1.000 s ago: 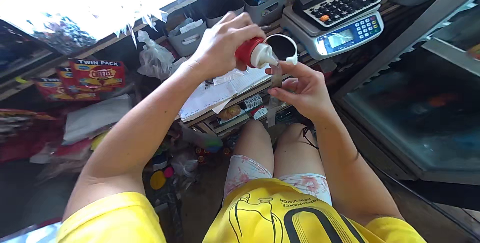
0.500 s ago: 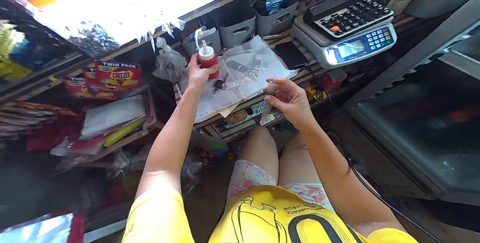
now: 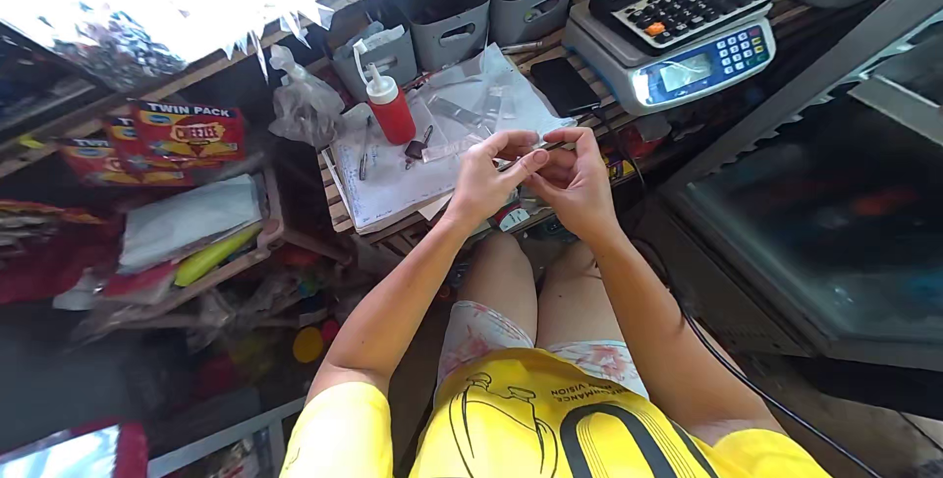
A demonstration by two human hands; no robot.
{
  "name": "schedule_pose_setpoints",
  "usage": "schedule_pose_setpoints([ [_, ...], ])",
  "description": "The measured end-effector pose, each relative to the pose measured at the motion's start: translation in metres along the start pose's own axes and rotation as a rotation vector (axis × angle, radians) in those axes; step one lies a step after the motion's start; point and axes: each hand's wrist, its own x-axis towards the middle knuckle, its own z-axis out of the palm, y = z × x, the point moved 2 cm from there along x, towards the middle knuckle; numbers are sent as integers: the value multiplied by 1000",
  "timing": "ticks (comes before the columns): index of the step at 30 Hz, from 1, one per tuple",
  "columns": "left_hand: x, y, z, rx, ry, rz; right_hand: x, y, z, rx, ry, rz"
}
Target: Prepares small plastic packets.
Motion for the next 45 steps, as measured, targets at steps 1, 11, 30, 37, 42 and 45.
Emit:
schedule_pose_setpoints([
  [1, 3, 2, 4, -26, 39, 3, -1, 0, 0, -1, 2, 2],
  [11, 21, 24, -6, 9, 173, 163, -13, 10, -12, 89, -29, -20],
  [30, 20, 46, -4, 76, 98, 118, -11, -19, -15, -14, 60, -117],
  [37, 20, 47, -3, 68, 101, 75, -10, -14, -15, 64, 58, -96],
  [42, 20, 45, -4, 84, 139, 82, -11, -12, -12, 41, 29, -91],
  [45, 20, 44, -2, 79, 141, 75, -11, -8, -13, -4, 34, -103],
])
